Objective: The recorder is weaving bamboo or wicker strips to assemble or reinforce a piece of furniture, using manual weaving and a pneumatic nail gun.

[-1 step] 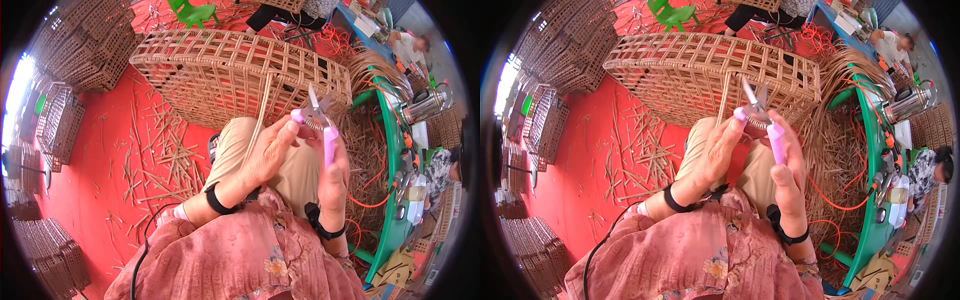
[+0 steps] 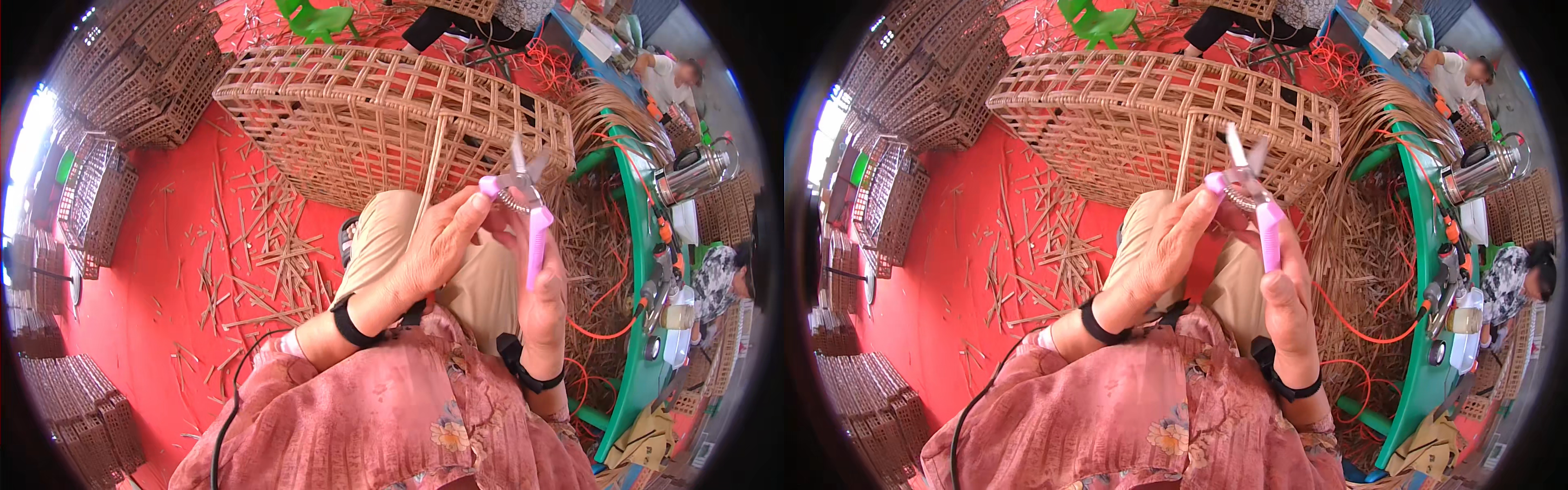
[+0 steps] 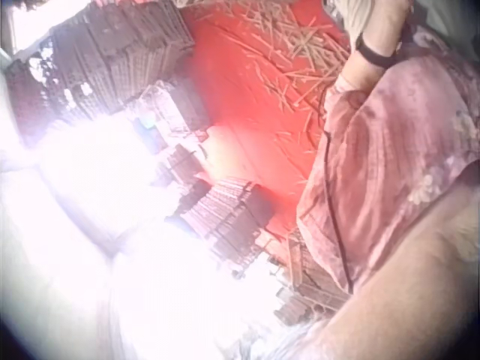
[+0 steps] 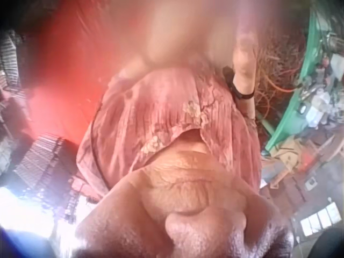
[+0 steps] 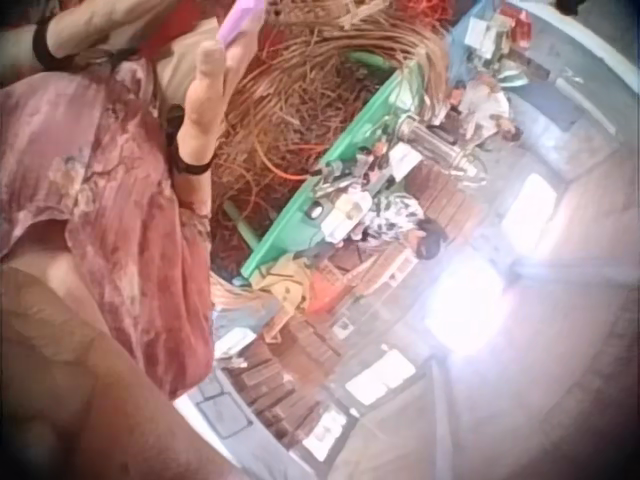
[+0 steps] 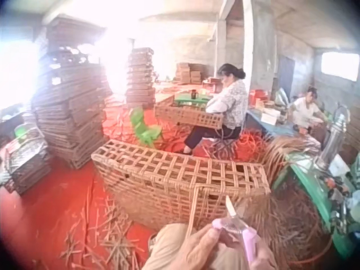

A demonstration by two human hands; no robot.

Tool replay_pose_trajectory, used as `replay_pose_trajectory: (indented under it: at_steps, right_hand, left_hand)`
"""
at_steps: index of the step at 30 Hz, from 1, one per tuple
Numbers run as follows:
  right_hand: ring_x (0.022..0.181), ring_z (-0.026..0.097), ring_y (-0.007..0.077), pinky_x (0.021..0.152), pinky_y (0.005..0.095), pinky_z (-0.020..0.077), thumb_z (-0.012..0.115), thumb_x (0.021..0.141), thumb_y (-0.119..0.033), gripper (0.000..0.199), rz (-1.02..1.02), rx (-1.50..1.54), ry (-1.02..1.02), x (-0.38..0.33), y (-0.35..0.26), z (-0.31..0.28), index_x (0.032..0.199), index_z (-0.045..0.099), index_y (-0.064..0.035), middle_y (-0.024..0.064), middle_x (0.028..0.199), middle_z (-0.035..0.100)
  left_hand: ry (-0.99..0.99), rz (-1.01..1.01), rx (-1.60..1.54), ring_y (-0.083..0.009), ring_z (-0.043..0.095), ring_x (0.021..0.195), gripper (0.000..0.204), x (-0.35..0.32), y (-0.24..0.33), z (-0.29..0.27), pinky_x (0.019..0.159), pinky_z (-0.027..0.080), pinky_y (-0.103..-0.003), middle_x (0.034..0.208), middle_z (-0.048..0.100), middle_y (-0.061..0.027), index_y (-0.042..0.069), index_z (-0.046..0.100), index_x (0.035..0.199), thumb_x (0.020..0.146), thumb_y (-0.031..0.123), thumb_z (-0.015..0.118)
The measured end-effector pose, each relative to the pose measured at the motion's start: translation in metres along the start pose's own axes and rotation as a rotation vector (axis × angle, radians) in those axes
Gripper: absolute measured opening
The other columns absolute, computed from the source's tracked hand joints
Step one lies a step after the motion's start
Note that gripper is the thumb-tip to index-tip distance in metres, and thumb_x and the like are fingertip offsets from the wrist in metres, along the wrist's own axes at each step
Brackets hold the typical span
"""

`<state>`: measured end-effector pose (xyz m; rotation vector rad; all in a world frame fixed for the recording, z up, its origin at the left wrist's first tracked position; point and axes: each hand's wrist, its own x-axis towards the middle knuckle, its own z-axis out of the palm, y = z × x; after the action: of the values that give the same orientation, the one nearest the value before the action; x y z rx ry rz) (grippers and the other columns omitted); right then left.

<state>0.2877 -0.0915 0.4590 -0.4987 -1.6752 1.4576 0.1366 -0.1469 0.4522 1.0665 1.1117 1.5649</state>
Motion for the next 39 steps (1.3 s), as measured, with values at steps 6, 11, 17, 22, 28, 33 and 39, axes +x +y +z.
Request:
replay_pose_trajectory:
  at_steps: [6,11,17,22,28,33,39]
  right_hand:
    - [0.131,0.029,0.0246,0.108,0.0384,0.0205,0.063,0.073,-0.053,0.097,0.103,0.309,-0.12,0.003,0.008,0.013,0.141,0.019,0.0015,0.0137,0.144,0.028]
    - [0.13,0.031,0.0267,0.108,0.0393,0.0218,0.069,0.068,-0.044,0.1,0.078,0.289,0.049,-0.004,0.028,0.031,0.142,0.016,-0.0014,0.016,0.137,0.034]
    - [0.103,0.049,0.0231,0.091,0.0386,0.0373,0.076,0.063,-0.025,0.086,-0.092,-0.503,-0.001,0.031,0.017,-0.006,0.134,0.033,0.0005,0.0088,0.11,0.05]
    - [0.1,0.046,0.0291,0.091,0.0416,0.0346,0.081,0.056,-0.029,0.084,-0.454,-1.356,-0.049,0.08,0.006,-0.018,0.128,0.041,-0.0072,0.0098,0.106,0.049]
    - [0.101,0.044,0.0271,0.092,0.0432,0.0321,0.082,0.055,-0.027,0.084,-0.471,-1.633,-0.133,0.109,0.016,-0.01,0.127,0.043,-0.0092,0.009,0.104,0.047]
    - [0.101,0.044,0.0273,0.09,0.0417,0.0328,0.082,0.056,-0.027,0.082,-0.507,-1.582,-0.231,0.113,0.022,0.0,0.126,0.045,-0.0087,0.0099,0.105,0.047]
    - [0.093,0.046,0.0259,0.084,0.0392,0.0346,0.08,0.058,-0.029,0.077,-0.591,-1.608,-0.26,0.109,0.02,0.008,0.124,0.046,-0.0081,0.008,0.096,0.049]
  left_hand:
    - [0.086,0.286,0.271,-0.0258,0.025,0.13,0.038,0.007,-0.015,0.013,0.102,0.028,-0.038,0.134,0.032,-0.0134,0.004,0.055,0.121,0.095,0.03,0.045]
    - [0.083,0.417,0.262,-0.0272,0.029,0.128,0.04,0.013,-0.043,0.017,0.106,0.023,-0.038,0.135,0.029,-0.0156,0.004,0.047,0.129,0.094,0.024,0.047]
    - [0.633,0.315,0.447,-0.0257,0.043,0.116,0.05,0.021,-0.058,-0.028,0.096,0.036,-0.035,0.119,0.047,-0.0155,-0.003,0.037,0.13,0.092,0.027,0.051]
    - [0.325,-0.062,-0.138,-0.0136,0.051,0.074,0.034,0.025,-0.056,-0.046,0.068,0.042,-0.024,0.08,0.053,-0.0039,-0.001,0.053,0.112,0.093,0.028,0.05]
    - [0.252,-0.041,-0.44,-0.0047,0.037,0.05,0.027,0.021,-0.015,-0.034,0.047,0.031,-0.018,0.059,0.043,0.004,0.002,0.059,0.099,0.095,0.026,0.046]
    - [0.206,-0.049,-0.361,-0.0044,0.037,0.05,0.029,0.013,0.004,-0.029,0.047,0.03,-0.018,0.06,0.044,0.0039,0.002,0.059,0.101,0.095,0.027,0.046]
    - [0.216,-0.02,-0.376,-0.0035,0.035,0.051,0.029,0.001,-0.002,-0.028,0.046,0.027,-0.018,0.059,0.043,0.0042,0.001,0.058,0.102,0.096,0.026,0.043]
